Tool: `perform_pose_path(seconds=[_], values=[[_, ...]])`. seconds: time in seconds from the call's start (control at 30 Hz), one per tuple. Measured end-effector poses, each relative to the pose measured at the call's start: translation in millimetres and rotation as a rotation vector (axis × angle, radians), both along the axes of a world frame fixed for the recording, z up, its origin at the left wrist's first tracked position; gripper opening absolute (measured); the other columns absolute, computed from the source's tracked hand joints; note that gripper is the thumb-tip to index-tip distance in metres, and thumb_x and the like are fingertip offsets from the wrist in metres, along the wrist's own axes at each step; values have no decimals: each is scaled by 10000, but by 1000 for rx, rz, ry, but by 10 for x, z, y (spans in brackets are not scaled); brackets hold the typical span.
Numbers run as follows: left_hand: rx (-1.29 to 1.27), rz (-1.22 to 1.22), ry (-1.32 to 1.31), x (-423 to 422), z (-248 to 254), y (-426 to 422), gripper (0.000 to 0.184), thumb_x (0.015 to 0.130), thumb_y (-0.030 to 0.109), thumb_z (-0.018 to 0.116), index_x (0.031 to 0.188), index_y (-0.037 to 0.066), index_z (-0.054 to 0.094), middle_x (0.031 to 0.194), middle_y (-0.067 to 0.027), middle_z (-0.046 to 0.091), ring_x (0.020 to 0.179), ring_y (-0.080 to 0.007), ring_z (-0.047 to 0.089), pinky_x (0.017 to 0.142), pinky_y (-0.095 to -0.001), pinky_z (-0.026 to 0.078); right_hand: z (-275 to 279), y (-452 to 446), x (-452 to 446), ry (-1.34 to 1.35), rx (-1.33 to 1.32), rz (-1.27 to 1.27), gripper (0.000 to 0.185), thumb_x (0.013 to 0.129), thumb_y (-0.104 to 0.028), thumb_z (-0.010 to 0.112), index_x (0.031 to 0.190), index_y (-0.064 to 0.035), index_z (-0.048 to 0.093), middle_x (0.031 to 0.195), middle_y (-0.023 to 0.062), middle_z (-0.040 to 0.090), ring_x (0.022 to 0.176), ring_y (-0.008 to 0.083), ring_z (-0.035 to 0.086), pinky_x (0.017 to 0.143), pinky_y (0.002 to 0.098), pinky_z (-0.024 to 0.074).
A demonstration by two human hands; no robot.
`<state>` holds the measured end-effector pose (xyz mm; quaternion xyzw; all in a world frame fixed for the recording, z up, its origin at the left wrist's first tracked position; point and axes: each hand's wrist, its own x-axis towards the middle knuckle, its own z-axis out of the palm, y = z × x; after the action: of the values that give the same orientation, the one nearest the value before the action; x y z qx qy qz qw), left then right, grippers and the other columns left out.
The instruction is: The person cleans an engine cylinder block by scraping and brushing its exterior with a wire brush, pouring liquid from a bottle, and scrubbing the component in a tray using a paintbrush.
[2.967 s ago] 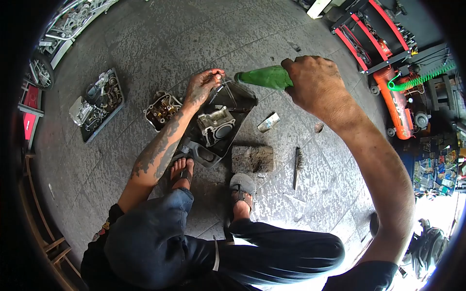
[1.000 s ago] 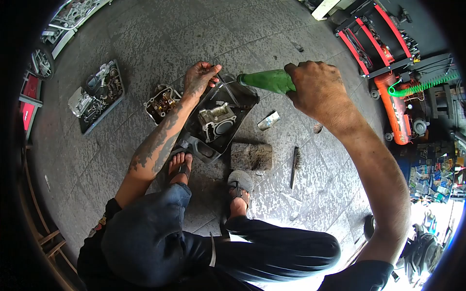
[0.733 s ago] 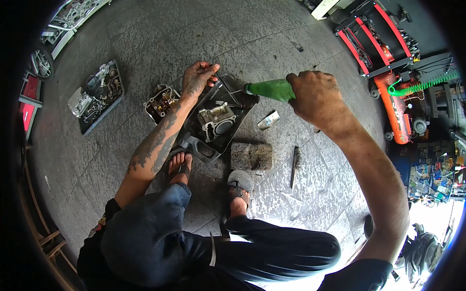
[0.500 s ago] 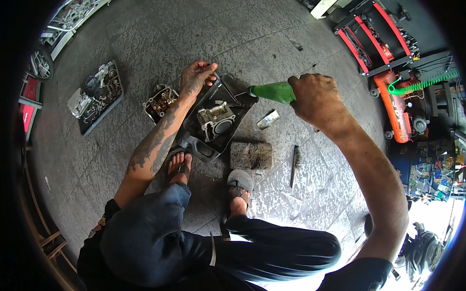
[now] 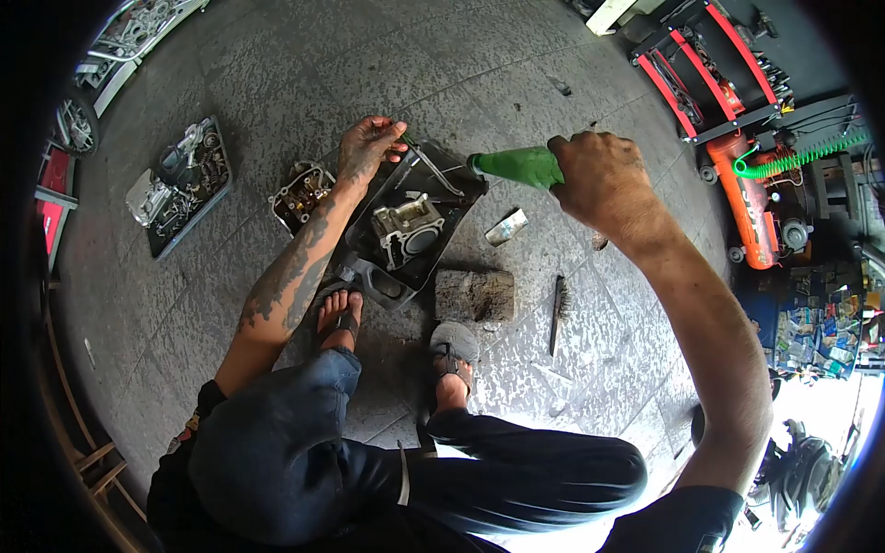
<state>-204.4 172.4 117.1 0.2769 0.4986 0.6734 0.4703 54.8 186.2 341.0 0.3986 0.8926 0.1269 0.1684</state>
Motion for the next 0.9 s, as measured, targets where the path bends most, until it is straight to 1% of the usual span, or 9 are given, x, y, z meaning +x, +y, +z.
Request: perform_pose_path(seconds=[0.13,0.2,0.4,0.53,0.63,0.7,0.8,0.87,0.9], values=[[-10,-7,-3,-19,-9,-14,200,855,149,741,920,38,588,828,-43,622,630,-113,651,490,-212,512,-91,6,64,-30,-27,-11,250,804,-198,716,1022,-91,657,891,123,685,922,295,684,817,412,546],[-13,-6,-2,-19,-6,-22,201,855,151,740,921,37,588,832,-42,623,634,-113,652,495,-211,512,-189,33,134,-1,-11,-10,306,754,-238,764,1001,-112,634,875,105,676,900,314,668,787,449,520],[-28,-14,10,-49,16,-56,192,861,134,729,951,27,598,847,-48,635,662,-117,653,523,-218,518,-293,43,196,-5,-50,-62,302,750,-239,764,999,-120,642,870,112,682,896,314,671,786,447,519],[1,-33,-12,-49,-24,-80,191,874,113,710,994,5,607,874,-60,651,699,-122,650,569,-230,528,-185,26,152,36,-83,-82,312,745,-241,768,1006,-125,642,887,124,686,899,313,671,788,444,516],[7,-42,1,-43,-52,-70,196,878,111,705,1011,-3,616,887,-62,658,709,-123,647,580,-233,530,-75,-17,61,42,-63,-84,282,784,-223,747,1025,-109,655,864,125,687,906,296,681,829,426,542],[19,-52,8,-39,-81,-63,198,879,113,705,1015,-4,622,889,-61,659,708,-123,646,579,-234,531,-27,-33,41,148,-22,9,291,785,-234,750,1031,-113,653,864,121,686,900,296,683,822,425,543],[33,-68,76,-40,-123,-54,194,879,128,707,1006,-3,641,886,-58,672,730,-123,654,613,-247,538,58,-27,-10,207,19,53,295,781,-237,755,1030,-115,651,861,115,685,893,298,683,815,424,545],[-17,-90,233,-57,-139,-39,195,867,168,728,1017,58,669,945,-31,689,824,-114,674,653,-230,543,139,-45,-75,208,28,43,300,783,-243,756,1038,-124,653,867,114,687,892,292,686,816,421,548],[-16,-88,234,-55,-135,-41,195,867,168,728,1017,58,669,945,-31,689,824,-114,674,653,-230,543,167,-48,-99,208,39,33,304,786,-250,757,1046,-132,655,872,112,688,891,286,688,817,418,550]])
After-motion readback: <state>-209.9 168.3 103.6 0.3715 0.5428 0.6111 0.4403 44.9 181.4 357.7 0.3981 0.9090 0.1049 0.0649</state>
